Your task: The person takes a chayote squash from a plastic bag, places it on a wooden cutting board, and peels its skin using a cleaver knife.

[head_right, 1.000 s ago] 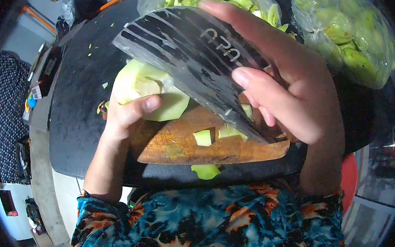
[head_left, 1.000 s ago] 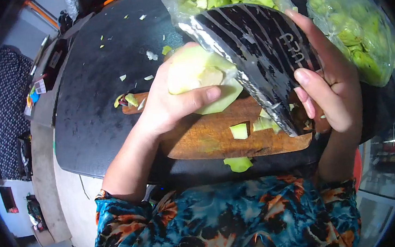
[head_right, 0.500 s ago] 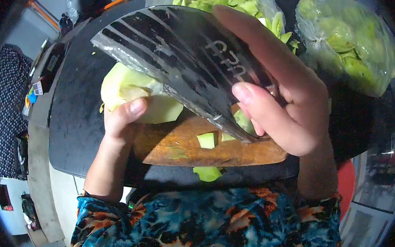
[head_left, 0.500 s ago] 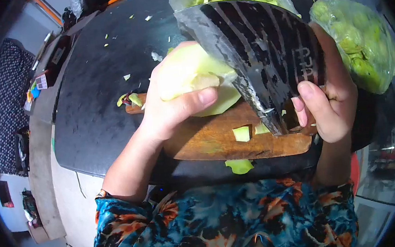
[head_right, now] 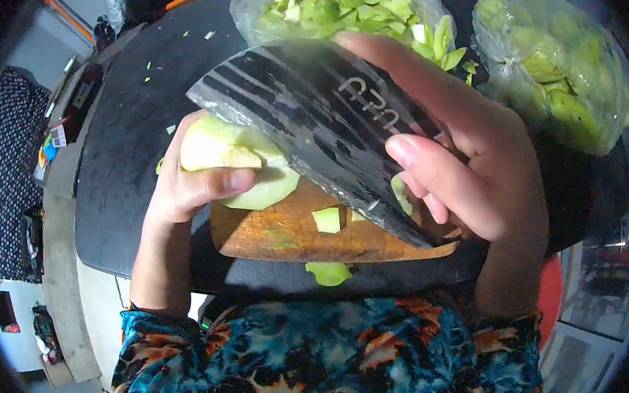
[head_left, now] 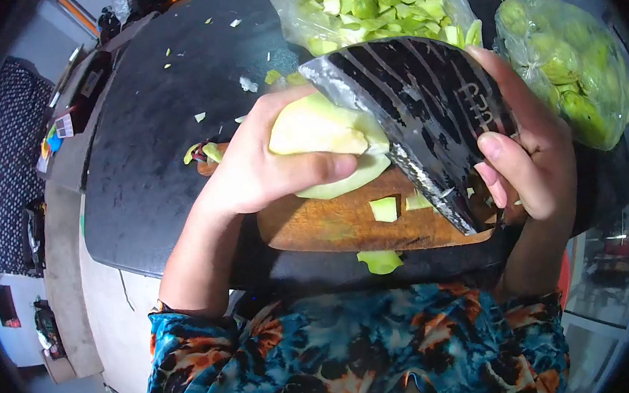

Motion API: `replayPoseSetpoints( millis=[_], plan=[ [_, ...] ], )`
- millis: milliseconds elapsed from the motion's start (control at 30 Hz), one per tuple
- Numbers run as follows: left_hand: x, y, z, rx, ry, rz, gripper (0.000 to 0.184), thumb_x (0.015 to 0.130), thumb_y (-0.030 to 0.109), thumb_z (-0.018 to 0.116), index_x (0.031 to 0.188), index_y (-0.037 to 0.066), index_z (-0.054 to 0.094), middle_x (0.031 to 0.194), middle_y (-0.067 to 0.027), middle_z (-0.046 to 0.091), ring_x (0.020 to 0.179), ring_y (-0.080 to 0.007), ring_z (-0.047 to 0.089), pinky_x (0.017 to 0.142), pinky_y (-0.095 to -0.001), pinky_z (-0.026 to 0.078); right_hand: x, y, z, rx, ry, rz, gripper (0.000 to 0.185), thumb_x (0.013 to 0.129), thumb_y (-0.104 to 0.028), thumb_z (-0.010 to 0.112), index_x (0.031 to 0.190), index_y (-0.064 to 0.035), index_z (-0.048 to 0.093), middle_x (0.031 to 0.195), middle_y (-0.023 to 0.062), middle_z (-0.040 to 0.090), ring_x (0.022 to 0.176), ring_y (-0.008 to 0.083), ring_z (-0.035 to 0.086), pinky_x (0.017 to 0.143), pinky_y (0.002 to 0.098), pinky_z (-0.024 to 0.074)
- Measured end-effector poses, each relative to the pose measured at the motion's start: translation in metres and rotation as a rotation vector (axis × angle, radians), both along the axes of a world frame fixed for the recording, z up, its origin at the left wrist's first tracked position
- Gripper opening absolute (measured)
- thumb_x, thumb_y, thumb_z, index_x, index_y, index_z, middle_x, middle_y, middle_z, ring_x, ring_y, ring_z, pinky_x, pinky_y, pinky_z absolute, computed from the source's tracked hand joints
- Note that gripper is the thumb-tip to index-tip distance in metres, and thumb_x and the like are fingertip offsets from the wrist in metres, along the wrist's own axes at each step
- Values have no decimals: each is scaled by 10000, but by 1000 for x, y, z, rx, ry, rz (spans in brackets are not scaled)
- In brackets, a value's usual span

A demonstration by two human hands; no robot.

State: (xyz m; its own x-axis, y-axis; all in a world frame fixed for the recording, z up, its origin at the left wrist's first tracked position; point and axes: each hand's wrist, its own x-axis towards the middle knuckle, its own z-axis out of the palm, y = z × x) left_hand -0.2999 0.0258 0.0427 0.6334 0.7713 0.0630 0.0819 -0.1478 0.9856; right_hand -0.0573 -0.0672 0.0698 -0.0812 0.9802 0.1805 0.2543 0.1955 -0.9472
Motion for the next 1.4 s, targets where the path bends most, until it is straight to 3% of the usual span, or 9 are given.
replayPoseSetpoints(
  millis=[67, 200, 467, 733, 933, 1033, 1233, 1400],
  plan=[
    [2, 2, -3, -121, 34, 56, 554, 556, 196, 773, 1025, -38, 593, 908, -103, 667, 842, -194, 653, 793, -312, 513, -6, 2, 0, -15, 56, -5, 620, 809, -15, 435, 1417, 23, 321, 930, 71, 642, 437, 4, 402, 424, 152, 346],
    [8, 0, -8, -152, -139, -2, 328, 704, 164, 736, 967, -13, 652, 879, -68, 682, 791, -145, 647, 735, -263, 502, -15, 2, 0, -69, 122, -50, 593, 836, 3, 419, 1422, -3, 326, 1072, 82, 625, 438, 0, 399, 411, 146, 353],
    [20, -3, -17, -257, -161, 66, 378, 768, 228, 687, 1015, -50, 619, 886, -97, 675, 771, -165, 653, 716, -265, 514, -9, 4, -9, -93, 84, -47, 538, 896, 44, 400, 1425, -15, 323, 1175, 93, 589, 480, 8, 416, 403, 150, 359],
    [30, -12, -20, -345, -354, 170, 423, 814, 276, 640, 1078, -48, 576, 937, -109, 652, 806, -175, 644, 712, -282, 519, -16, 10, -18, -81, 249, -55, 522, 924, 23, 407, 1434, -15, 303, 1264, 104, 531, 497, 19, 424, 391, 157, 377],
    [32, -14, -23, -355, -408, 185, 387, 829, 239, 629, 1082, -47, 569, 942, -111, 643, 813, -168, 638, 707, -280, 519, -19, 9, -20, -54, 203, -71, 530, 932, 14, 413, 1445, -28, 288, 1262, 97, 529, 509, 17, 430, 389, 155, 387],
    [32, -14, -25, -335, -380, 218, 375, 838, 224, 625, 1090, -47, 563, 950, -112, 640, 820, -172, 640, 715, -288, 523, -22, 10, -24, -45, 248, -74, 537, 937, 8, 419, 1452, -42, 279, 1170, 72, 567, 525, 12, 434, 391, 152, 389],
    [44, -24, -28, -415, -613, 294, 369, 858, 230, 610, 1101, -41, 555, 969, -115, 638, 824, -178, 640, 733, -300, 528, -28, 12, -30, -70, 349, -86, 544, 941, -7, 433, 1459, -77, 283, 945, 9, 579, 537, 8, 434, 393, 149, 387],
    [40, -20, -27, -412, -562, 254, 378, 853, 236, 615, 1105, -39, 554, 961, -112, 640, 820, -176, 642, 732, -299, 530, -27, 13, -31, -88, 331, -68, 542, 944, -23, 432, 1462, -80, 278, 928, 7, 568, 528, 11, 428, 387, 156, 383]
  ],
)
